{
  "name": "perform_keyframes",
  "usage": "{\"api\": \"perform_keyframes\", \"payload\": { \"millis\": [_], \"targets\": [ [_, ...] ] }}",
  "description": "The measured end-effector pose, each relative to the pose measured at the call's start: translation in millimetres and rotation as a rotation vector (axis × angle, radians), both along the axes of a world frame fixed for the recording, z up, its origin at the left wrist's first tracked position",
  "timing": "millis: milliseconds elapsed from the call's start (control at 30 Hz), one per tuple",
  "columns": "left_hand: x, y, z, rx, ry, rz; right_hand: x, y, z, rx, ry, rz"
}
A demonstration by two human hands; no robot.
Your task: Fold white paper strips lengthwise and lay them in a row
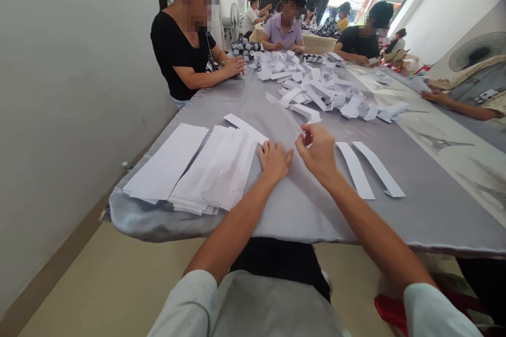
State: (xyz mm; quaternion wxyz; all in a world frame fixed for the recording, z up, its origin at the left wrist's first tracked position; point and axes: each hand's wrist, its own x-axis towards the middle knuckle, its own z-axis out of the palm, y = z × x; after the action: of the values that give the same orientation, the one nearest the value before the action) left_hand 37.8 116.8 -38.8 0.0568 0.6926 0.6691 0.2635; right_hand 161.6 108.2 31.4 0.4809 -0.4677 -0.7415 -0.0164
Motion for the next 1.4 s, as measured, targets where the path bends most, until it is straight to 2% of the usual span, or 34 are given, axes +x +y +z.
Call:
{"api": "perform_keyframes", "payload": {
  "millis": [167, 333, 467, 567, 700, 867, 1067, 1233, 1400],
  "targets": [
    [-0.7, 2.3, -1.1, -0.027, 0.030, -0.113, -13.0, 40.9, -8.5, -0.100, -0.200, -0.082],
    [-2.2, 8.4, -8.6, -0.001, -0.046, -0.145, -19.5, 86.9, -16.4, -0.114, -0.350, -0.211],
    [-1.7, 10.7, -11.6, 0.021, -0.103, -0.120, -22.5, 105.7, -37.1, -0.288, -0.656, -0.133],
    [-1.6, 11.6, -9.9, 0.000, -0.116, -0.086, -20.2, 109.2, -51.2, -0.387, -0.830, 0.009],
    [-2.8, 12.8, -6.1, -0.030, -0.153, -0.048, -10.0, 109.4, -57.7, -0.370, -0.874, 0.128],
    [-3.5, 13.2, -3.5, -0.030, -0.214, -0.013, -0.7, 102.8, -63.6, -0.340, -0.868, 0.132],
    [-3.3, 15.0, -1.3, -0.023, -0.289, -0.022, -4.4, 90.6, -69.7, -0.371, -0.875, 0.087],
    [-5.4, 18.0, -2.3, 0.023, -0.385, 0.026, -9.1, 83.7, -71.8, -0.371, -0.828, 0.158],
    [-9.2, 20.9, -8.7, 0.100, -0.397, 0.053, -12.9, 88.0, -77.8, -0.395, -0.906, 0.253]
  ]
}}
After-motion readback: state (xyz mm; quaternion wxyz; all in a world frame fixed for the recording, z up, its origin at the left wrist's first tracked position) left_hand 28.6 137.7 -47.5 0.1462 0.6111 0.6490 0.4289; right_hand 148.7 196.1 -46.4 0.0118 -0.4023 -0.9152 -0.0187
